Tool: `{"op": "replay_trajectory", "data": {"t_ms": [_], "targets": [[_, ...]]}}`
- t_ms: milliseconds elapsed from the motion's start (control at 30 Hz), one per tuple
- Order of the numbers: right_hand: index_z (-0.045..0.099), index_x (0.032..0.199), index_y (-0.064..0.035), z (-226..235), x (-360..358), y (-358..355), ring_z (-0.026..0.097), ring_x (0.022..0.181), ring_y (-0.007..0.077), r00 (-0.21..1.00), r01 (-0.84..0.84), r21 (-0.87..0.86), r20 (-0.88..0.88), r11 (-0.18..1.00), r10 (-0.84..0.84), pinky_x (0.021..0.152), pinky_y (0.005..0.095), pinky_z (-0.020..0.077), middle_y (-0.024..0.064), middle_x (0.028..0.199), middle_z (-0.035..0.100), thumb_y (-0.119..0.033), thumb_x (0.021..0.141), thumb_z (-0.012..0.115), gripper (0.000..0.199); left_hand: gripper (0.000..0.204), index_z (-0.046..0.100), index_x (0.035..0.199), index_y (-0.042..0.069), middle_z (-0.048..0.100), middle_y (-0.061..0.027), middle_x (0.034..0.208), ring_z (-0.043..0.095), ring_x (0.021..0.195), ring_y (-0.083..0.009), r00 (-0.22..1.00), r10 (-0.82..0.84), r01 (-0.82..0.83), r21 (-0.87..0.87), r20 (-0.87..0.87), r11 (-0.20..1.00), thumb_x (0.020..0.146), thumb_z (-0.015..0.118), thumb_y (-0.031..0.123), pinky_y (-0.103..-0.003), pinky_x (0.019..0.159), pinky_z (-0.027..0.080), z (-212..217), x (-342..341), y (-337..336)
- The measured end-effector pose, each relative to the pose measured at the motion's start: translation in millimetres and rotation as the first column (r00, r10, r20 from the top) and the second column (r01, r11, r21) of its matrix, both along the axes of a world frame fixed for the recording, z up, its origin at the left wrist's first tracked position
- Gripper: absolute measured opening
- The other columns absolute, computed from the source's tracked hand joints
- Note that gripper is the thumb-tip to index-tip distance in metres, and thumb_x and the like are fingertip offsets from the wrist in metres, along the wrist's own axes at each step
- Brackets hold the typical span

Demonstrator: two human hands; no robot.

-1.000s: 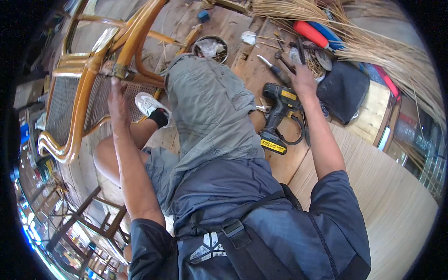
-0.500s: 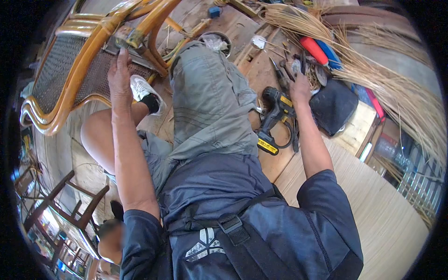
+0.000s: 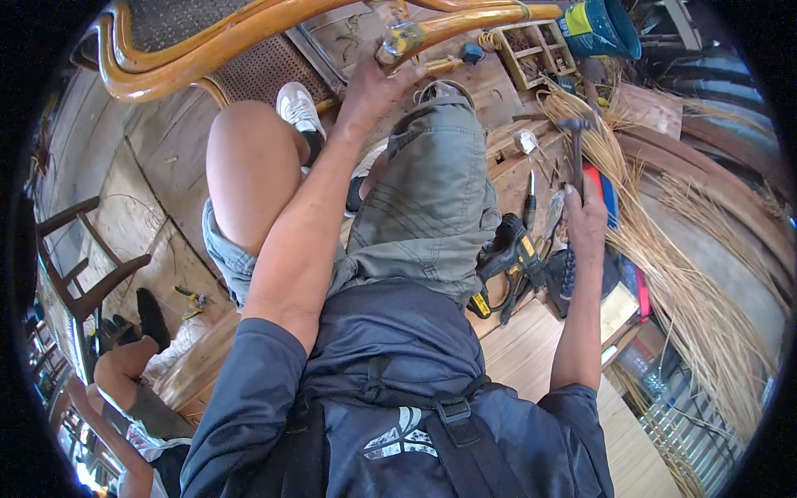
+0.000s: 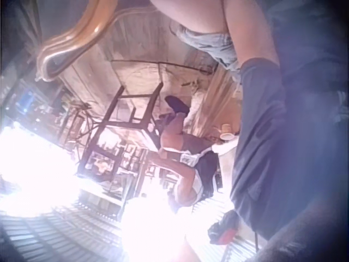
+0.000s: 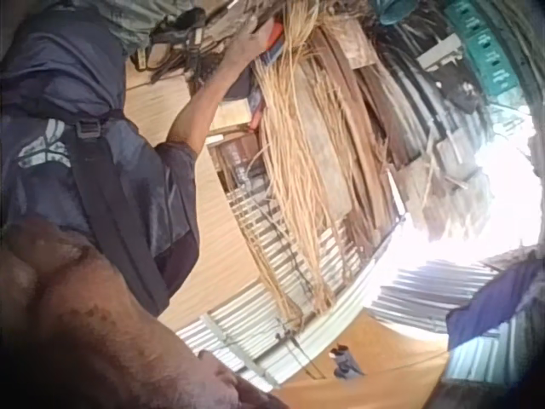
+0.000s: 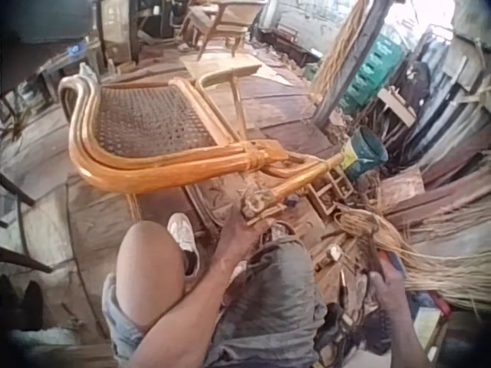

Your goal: The person repairs a rattan chair by hammering a wooden wedge into a joint on the chair's frame. They use a hammer to drive the wedge in and a power drill to secure it. The person also uses a chisel to adjust the fit of the wedge.

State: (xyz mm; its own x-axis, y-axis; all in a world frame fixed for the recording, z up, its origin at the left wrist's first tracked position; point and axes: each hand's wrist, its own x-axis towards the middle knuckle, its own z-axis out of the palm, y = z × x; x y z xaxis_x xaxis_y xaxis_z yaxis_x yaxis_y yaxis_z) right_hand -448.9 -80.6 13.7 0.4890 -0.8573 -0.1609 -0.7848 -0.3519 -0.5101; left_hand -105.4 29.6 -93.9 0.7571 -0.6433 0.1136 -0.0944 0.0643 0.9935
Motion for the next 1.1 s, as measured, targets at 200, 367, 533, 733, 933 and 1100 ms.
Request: {"op": "replay_trajectory", "data": {"t_ms": [200, 367, 533, 733, 933, 1100], "targets": [[0.056, 0.098, -0.0025, 50.9, 99.8, 49.3, 0.045, 0.058, 0.0050, 0.987, -0.150, 0.384, 0.010, 0.911, 0.159, 0.052, 0.0211, 0.0371, -0.0029, 0.067, 0.047, -0.026, 0.091, 0.058, 0.025, 0.084, 0.043, 0.120, -0.005, 0.057, -0.0237, 0.109, 0.055, 0.103, -0.0374, 0.987, 0.157, -0.157, -0.004, 0.030, 0.988, 0.057, 0.085, 0.033, -0.043, 0.090, 0.044, -5.5, -12.5, -17.0], [0.054, 0.103, -0.0019, 64.0, 137.7, 58.3, 0.044, 0.059, 0.0059, 0.987, -0.150, 0.428, 0.112, 0.891, 0.113, 0.055, 0.0217, 0.0384, -0.0019, 0.071, 0.047, -0.021, 0.090, 0.057, 0.023, 0.093, 0.041, 0.121, -0.005, 0.055, -0.0230, 0.105, 0.053, 0.096, -0.0390, 0.950, 0.301, -0.312, -0.178, -0.085, 0.933, 0.052, 0.087, 0.037, -0.047, 0.085, 0.042, -8.8, -26.4, -36.0], [0.052, 0.108, -0.0004, 85.6, 158.3, 59.2, 0.046, 0.070, 0.0095, 0.958, -0.281, 0.228, 0.010, 0.932, 0.287, 0.067, 0.0239, 0.0405, 0.0014, 0.079, 0.048, -0.013, 0.085, 0.058, 0.028, 0.090, 0.042, 0.119, -0.005, 0.055, -0.0193, 0.097, 0.053, 0.090, -0.0363, 0.926, 0.343, -0.368, -0.187, -0.155, 0.911, 0.053, 0.086, 0.036, -0.047, 0.082, 0.040, -2.5, -28.0, -41.6], [0.055, 0.104, -0.0012, 96.4, 176.7, 52.5, 0.048, 0.063, 0.0123, 0.940, -0.297, 0.174, -0.120, 0.939, 0.320, 0.060, 0.0276, 0.0424, 0.0025, 0.069, 0.050, -0.018, 0.086, 0.059, 0.025, 0.085, 0.044, 0.117, -0.004, 0.056, -0.0149, 0.089, 0.052, 0.083, -0.0330, 0.908, 0.369, -0.404, -0.183, -0.198, 0.896, 0.053, 0.085, 0.034, -0.047, 0.079, 0.039, 2.6, -23.3, -46.0], [0.056, 0.104, -0.0024, 89.6, 177.3, 40.2, 0.048, 0.058, 0.0173, 0.830, -0.521, -0.058, -0.270, 0.852, 0.488, 0.057, 0.0298, 0.0421, 0.0069, 0.066, 0.049, -0.020, 0.086, 0.061, 0.026, 0.079, 0.049, 0.111, -0.004, 0.057, -0.0109, 0.075, 0.054, 0.072, -0.0314, 0.920, 0.361, -0.384, -0.165, -0.153, 0.908, 0.051, 0.084, 0.036, -0.045, 0.073, 0.040, 9.5, -19.6, -42.4], [0.055, 0.103, -0.0032, 82.4, 177.4, 33.5, 0.050, 0.059, 0.0234, 0.787, -0.577, -0.094, -0.331, 0.812, 0.521, 0.058, 0.0338, 0.0430, 0.0110, 0.067, 0.050, -0.021, 0.086, 0.061, 0.026, 0.077, 0.052, 0.105, -0.003, 0.059, -0.0132, 0.073, 0.057, 0.069, -0.0333, 0.885, 0.465, -0.462, -0.196, -0.035, 0.865, 0.050, 0.083, 0.040, -0.045, 0.069, 0.043, -0.7, -16.2, -50.8]]}}
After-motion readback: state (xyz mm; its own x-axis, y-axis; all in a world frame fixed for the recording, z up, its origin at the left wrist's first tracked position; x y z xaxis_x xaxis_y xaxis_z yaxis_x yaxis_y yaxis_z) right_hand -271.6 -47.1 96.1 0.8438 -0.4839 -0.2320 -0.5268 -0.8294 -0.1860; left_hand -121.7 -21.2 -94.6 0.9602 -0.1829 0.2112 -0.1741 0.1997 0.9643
